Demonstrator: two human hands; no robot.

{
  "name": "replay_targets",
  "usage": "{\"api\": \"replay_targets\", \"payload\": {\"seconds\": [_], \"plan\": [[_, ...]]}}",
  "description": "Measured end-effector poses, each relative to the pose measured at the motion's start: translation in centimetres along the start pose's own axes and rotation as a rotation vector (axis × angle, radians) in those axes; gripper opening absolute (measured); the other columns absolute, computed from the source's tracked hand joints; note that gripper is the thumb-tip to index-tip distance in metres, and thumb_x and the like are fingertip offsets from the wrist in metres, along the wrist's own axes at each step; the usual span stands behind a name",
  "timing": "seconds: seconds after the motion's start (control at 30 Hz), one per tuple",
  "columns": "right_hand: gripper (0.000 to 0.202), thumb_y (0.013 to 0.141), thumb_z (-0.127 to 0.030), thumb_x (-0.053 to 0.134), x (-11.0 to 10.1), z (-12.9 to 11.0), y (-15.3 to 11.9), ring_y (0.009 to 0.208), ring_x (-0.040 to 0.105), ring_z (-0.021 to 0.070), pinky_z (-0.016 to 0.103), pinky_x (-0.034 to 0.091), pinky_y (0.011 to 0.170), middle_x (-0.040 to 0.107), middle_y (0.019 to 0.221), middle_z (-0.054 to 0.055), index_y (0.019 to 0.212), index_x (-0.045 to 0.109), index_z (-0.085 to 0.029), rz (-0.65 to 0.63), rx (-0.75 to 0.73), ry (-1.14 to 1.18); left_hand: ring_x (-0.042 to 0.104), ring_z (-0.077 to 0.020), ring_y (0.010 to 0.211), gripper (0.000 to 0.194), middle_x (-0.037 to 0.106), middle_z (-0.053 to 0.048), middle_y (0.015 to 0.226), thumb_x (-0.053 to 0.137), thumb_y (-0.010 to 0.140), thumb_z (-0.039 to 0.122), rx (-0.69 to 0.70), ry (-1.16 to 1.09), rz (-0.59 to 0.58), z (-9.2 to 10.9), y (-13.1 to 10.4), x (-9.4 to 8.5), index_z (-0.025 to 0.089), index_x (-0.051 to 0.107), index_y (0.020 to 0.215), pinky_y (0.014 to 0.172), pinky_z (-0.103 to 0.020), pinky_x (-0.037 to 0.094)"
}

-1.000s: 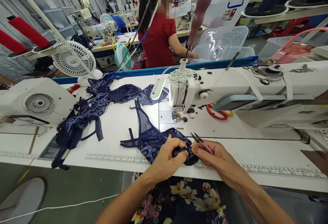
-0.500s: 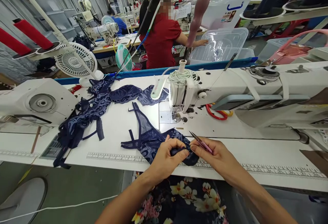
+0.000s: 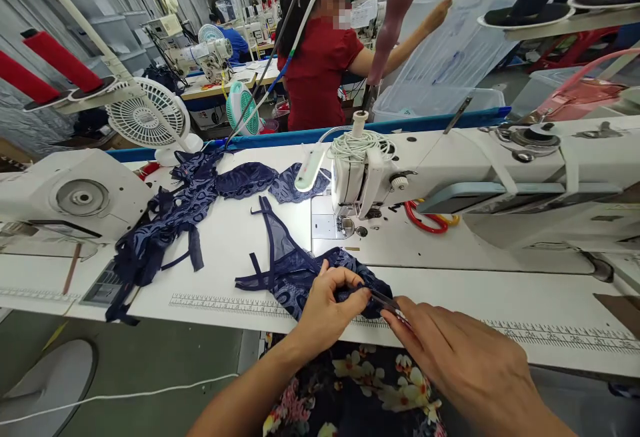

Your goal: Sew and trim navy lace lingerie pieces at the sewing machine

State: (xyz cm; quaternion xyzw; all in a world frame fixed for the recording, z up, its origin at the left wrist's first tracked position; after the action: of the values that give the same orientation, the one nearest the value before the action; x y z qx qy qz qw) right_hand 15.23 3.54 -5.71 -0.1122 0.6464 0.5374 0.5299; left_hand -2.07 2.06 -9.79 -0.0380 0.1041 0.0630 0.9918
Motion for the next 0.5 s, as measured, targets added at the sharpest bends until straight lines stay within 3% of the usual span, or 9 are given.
{"api": "replay_targets", "payload": {"seconds": [0.33, 0.5], "plan": [[0.022, 0.099, -0.025, 0.052, 0.44, 0.27, 0.63, 0.055, 0.051, 0.0145, 0.034, 0.03, 0.059, 0.056, 0.062, 0.001, 0.086, 0.064, -0.013, -0.002, -0.073, -0.086, 0.052, -0.0112, 0.071, 0.016, 0.054, 0.005, 0.072, 0.057, 0.084, 0.029, 0.005, 0.0, 0.005, 0.21, -0.04, 0.17, 0.019, 0.054, 0.073, 0.12, -0.055, 0.004], [0.014, 0.095, -0.019, 0.056, 0.39, 0.08, 0.46, 0.054, 0.045, 0.0146, 0.034, 0.031, 0.06, 0.048, 0.06, -0.001, 0.091, 0.065, -0.011, -0.023, -0.141, -0.183, 0.051, -0.0107, 0.068, 0.016, 0.052, 0.006, 0.069, 0.058, 0.084, 0.029, -0.005, -0.004, 0.012, 0.2, -0.14, 0.26, 0.019, 0.053, 0.072, 0.12, -0.056, 0.003]]}}
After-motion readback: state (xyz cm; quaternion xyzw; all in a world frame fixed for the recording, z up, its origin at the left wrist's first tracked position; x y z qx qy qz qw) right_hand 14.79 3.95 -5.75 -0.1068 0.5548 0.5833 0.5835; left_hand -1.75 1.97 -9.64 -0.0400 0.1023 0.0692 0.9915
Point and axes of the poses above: each hand's wrist, its own y-axis towards the middle knuckle, its own x-axis out of the palm, z = x × y, the point moved 3 cm from there along y, towards the middle knuckle
